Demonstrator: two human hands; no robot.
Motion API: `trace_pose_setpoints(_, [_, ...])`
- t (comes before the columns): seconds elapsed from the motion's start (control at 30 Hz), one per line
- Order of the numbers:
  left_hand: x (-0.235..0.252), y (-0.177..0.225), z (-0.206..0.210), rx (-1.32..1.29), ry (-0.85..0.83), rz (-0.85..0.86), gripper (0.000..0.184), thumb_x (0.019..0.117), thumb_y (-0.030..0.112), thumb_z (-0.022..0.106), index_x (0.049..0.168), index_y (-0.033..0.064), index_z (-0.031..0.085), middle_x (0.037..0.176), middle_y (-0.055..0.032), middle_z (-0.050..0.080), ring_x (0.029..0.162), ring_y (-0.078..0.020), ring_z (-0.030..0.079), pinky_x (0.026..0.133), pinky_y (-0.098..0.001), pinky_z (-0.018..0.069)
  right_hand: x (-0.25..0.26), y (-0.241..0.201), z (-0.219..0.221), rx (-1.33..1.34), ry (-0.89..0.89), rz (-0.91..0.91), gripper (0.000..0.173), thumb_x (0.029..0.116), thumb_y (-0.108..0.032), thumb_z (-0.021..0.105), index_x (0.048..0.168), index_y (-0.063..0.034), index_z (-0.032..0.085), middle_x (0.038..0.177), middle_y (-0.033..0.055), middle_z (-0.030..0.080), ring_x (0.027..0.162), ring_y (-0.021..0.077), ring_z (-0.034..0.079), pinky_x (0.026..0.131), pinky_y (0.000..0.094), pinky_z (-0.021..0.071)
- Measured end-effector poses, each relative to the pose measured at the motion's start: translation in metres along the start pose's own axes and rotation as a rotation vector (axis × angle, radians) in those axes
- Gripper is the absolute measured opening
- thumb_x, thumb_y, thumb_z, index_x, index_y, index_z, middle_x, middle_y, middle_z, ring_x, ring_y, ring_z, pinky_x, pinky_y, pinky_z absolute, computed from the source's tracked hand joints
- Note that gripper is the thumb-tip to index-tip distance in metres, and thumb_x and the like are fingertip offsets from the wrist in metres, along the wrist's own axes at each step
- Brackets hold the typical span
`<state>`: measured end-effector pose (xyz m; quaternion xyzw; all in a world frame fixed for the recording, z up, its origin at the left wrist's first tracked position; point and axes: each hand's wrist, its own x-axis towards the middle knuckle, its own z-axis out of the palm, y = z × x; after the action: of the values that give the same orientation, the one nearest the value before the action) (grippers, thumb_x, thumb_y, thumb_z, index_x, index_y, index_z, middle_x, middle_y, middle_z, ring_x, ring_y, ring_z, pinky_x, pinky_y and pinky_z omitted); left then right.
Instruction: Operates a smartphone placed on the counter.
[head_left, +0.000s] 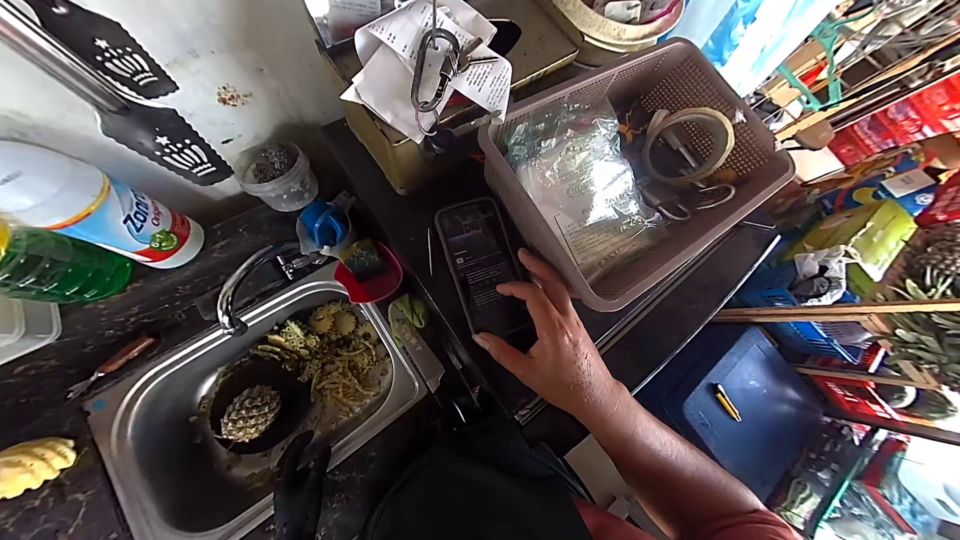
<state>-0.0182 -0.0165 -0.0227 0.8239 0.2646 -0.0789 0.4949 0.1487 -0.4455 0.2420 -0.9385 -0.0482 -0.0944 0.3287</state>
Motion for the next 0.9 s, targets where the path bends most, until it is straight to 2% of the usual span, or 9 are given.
trace_pose_setpoints(0.23, [0.0005,-0.0005,0.0003,-0.006,0.009,0.008,0.057,0.0872,0.042,0.071,0.135,0.0116,0.063,0.150,-0.0104,0.052,0.136,-0.0189,0.051,0.099,-0.0392,0.0536,0.0002,0.0014,-0.0004,0.028,0.026,-0.020,0.055,0.0892,-0.049,0.077,0.127,-0.0106,0.064,0.155,0.0152,0.048,0.140,0.0236,0.051,0.107,0.0368,0.0518])
trace_pose_setpoints(0.4, [0.0000,0.0011,0.0005,-0.020,0.004,0.002,0.056,0.0883,0.037,0.071,0.137,0.0092,0.061,0.150,-0.0117,0.051,0.137,-0.0198,0.050,0.101,-0.0397,0.0521,0.0007,0.0008,-0.0020,0.067,0.031,-0.017,0.062,0.0886,-0.051,0.077,0.132,-0.0087,0.061,0.155,0.0154,0.048,0.141,0.0240,0.050,0.108,0.0380,0.0510])
trace_pose_setpoints(0.57, [0.0001,0.0007,0.0007,-0.010,0.002,0.007,0.057,0.0884,0.040,0.071,0.137,0.0114,0.062,0.150,-0.0106,0.051,0.138,-0.0189,0.050,0.102,-0.0395,0.0516,0.0006,0.0002,-0.0035,0.105,0.047,-0.020,0.065,0.0884,-0.052,0.077,0.134,-0.0080,0.059,0.154,0.0146,0.049,0.142,0.0238,0.049,0.110,0.0396,0.0505])
trace_pose_setpoints(0.9, [0.0008,-0.0021,-0.0002,0.008,0.003,0.018,0.058,0.0890,0.041,0.072,0.136,0.0099,0.061,0.151,-0.0122,0.050,0.139,-0.0195,0.049,0.104,-0.0399,0.0510,0.0007,0.0011,-0.0032,0.118,0.054,-0.023,0.067,0.0881,-0.051,0.077,0.135,-0.0072,0.059,0.154,0.0149,0.050,0.142,0.0239,0.049,0.110,0.0405,0.0504])
